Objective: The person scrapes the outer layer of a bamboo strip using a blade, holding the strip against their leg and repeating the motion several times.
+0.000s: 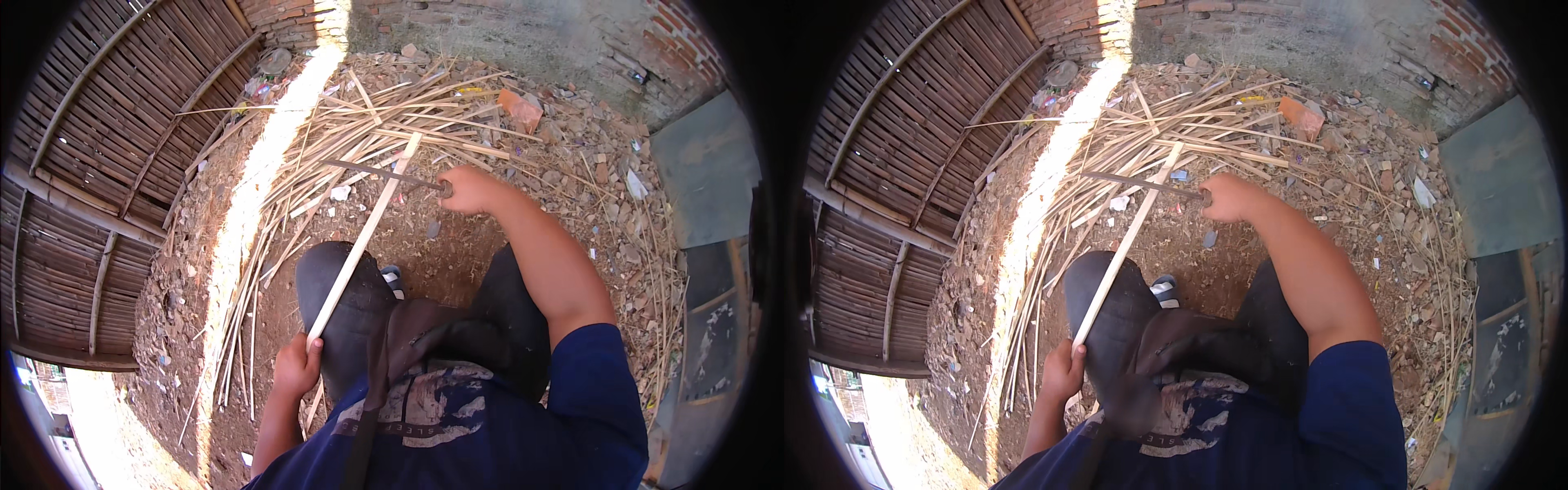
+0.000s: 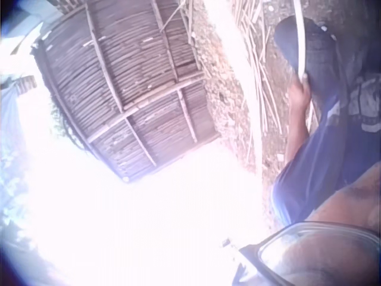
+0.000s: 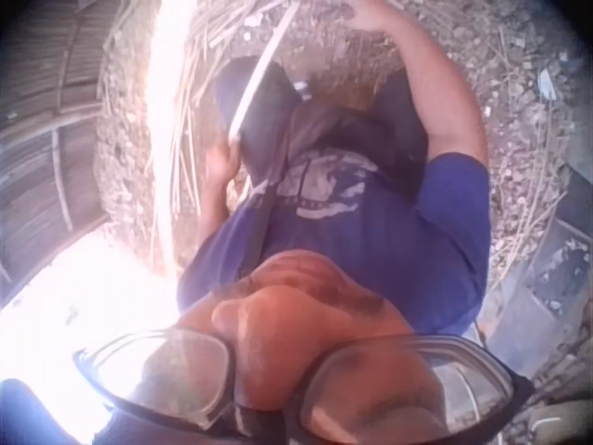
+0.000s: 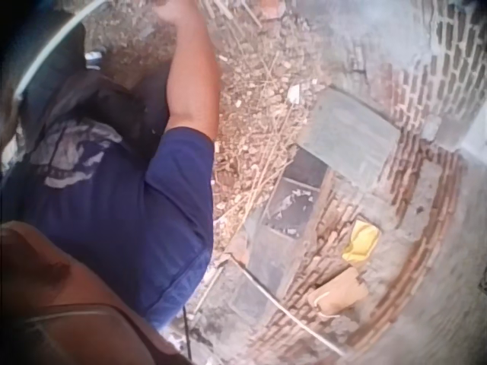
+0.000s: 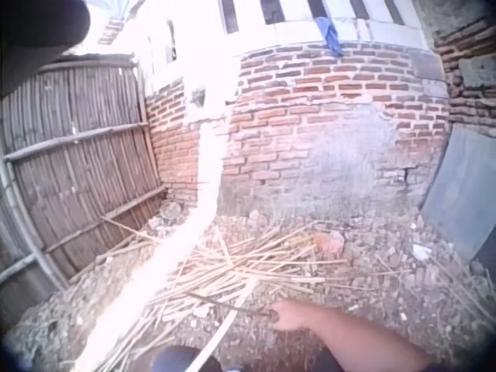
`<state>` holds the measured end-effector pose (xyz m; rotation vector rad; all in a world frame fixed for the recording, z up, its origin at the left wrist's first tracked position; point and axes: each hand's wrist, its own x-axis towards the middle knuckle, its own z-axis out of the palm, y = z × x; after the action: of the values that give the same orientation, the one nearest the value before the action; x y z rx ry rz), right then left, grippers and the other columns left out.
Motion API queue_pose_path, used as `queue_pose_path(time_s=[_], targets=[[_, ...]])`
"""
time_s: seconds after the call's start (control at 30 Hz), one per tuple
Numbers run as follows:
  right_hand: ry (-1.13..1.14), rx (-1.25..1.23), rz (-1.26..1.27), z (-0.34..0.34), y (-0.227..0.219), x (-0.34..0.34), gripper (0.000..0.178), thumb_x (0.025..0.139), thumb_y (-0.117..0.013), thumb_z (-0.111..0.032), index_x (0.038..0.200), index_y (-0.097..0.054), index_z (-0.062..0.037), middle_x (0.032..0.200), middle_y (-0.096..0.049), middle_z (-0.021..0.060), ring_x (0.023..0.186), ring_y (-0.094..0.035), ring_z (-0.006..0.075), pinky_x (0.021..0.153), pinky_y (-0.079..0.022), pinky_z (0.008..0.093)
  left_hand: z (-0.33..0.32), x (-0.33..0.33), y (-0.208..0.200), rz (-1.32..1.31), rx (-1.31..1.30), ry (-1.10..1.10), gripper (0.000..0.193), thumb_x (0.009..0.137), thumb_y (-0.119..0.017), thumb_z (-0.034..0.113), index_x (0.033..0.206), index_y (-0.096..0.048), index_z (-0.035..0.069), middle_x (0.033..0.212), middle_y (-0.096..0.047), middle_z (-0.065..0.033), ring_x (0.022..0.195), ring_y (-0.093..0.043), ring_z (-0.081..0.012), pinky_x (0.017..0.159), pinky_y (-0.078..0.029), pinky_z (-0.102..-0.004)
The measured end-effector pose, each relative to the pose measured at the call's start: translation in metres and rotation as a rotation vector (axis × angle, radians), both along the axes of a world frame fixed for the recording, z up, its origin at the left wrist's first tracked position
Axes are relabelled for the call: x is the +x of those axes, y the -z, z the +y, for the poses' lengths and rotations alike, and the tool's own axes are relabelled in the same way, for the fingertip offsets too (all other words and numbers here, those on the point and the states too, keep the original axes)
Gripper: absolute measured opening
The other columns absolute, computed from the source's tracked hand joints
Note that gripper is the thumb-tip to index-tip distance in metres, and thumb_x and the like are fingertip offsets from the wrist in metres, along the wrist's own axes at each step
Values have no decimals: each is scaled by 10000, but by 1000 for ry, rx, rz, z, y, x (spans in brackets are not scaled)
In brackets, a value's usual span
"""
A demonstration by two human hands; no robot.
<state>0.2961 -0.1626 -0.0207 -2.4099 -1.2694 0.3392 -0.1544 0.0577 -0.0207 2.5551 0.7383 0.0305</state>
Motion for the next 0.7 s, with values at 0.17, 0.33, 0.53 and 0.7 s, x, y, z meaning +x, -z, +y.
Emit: queue_pose_path(time_s=[0.17, 0.33, 0.53, 0.7], targets=[[-247, -271, -32, 20, -59, -48, 431, 804, -713, -292, 1182, -722, -85, 987, -727, 210, 957, -712, 367, 841, -557, 470, 9, -6, -6, -4, -224, 24, 531, 1034, -568, 494, 861, -567, -9, 704, -620, -245, 687, -638, -453, 634, -472, -506], [139, -30, 168, 2, -17, 12, 479, 789, -748, -277, 1207, -710, -45, 1016, -723, 229, 984, -706, 367, 863, -554, 467, 15, 5, -17, 53, -303, 12, 595, 1030, -560, 542, 857, -584, -27, 711, -615, -230, 693, -637, -391, 651, -473, -484], [-88, -213, 43, 13, -52, -27, 485, 797, -773, -297, 1229, -710, -86, 1038, -733, 191, 994, -705, 358, 865, -554, 482, 17, -2, -17, 91, -256, -1, 622, 1029, -542, 568, 859, -586, -29, 711, -620, -245, 715, -658, -414, 664, -479, -501], [-244, -199, -1, 4, -64, -38, 448, 793, -806, -349, 1119, -718, -55, 883, -708, 206, 882, -690, 407, 779, -537, 498, 16, 2, -26, 153, -223, 34, 634, 1033, -523, 581, 869, -589, -28, 705, -621, -246, 721, -667, -426, 658, -489, -493]])
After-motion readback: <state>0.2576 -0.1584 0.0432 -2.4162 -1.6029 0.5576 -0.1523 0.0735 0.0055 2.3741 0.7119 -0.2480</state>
